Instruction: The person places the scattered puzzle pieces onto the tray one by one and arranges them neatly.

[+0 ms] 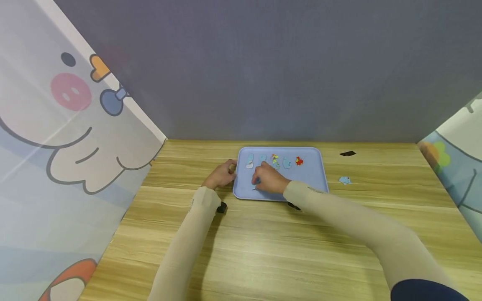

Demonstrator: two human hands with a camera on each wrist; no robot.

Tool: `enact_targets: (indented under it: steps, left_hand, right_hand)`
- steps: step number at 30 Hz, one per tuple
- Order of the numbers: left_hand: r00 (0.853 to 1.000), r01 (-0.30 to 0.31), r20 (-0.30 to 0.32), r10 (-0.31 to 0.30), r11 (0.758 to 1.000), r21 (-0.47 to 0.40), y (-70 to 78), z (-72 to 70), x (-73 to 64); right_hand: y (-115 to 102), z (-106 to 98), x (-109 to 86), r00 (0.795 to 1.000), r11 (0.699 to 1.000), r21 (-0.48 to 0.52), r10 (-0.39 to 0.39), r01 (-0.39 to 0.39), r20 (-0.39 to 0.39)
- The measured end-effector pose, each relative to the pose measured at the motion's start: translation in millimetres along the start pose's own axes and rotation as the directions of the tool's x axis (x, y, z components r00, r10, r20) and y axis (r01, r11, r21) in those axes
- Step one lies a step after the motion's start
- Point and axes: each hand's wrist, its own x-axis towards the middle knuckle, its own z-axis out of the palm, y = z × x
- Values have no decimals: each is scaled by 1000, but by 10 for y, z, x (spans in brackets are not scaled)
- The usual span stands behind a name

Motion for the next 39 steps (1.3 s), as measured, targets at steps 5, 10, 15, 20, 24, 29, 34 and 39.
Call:
enact_targets:
  steps: [5, 10, 15, 20, 24, 29, 34, 39]
  left_hand:
    - [1000, -5, 1, 5, 1000, 0, 26, 9, -6]
    - [1000, -2, -1, 2, 1000, 0, 50, 15, -15]
    - [1000, -7, -2, 7, 1000, 3, 60, 14, -7]
    - [1000, -15, 7, 15, 1000, 3, 38, 9, 2]
    - [1000, -18, 9, 19, 1000, -9, 9, 0, 8]
    - [1000, -10, 12, 10, 1000, -8, -6, -13, 6]
    - [1000, -9, 9, 9, 1000, -3, -9, -14, 8]
    - [1000, -8, 3, 8, 1000, 0, 2, -3, -8]
  right_hand:
    - [10, 38, 33, 1000, 1000, -7, 20, -20, 1]
    - [9, 46, 40, 999, 999, -8, 38, -38, -6]
    - [0, 38, 37, 998, 998, -27, 56, -56, -3]
    - [-19, 43, 25, 997, 997, -25, 70, -70, 11]
    - [-34, 27, -2, 997, 998, -16, 66, -66, 28]
    - [-35, -74, -72, 997, 997, 33, 63, -64, 34]
    - [-3, -224, -168, 999, 995, 89, 39, -40, 6]
    - [106, -328, -292, 999, 993, 112, 30, -26, -29]
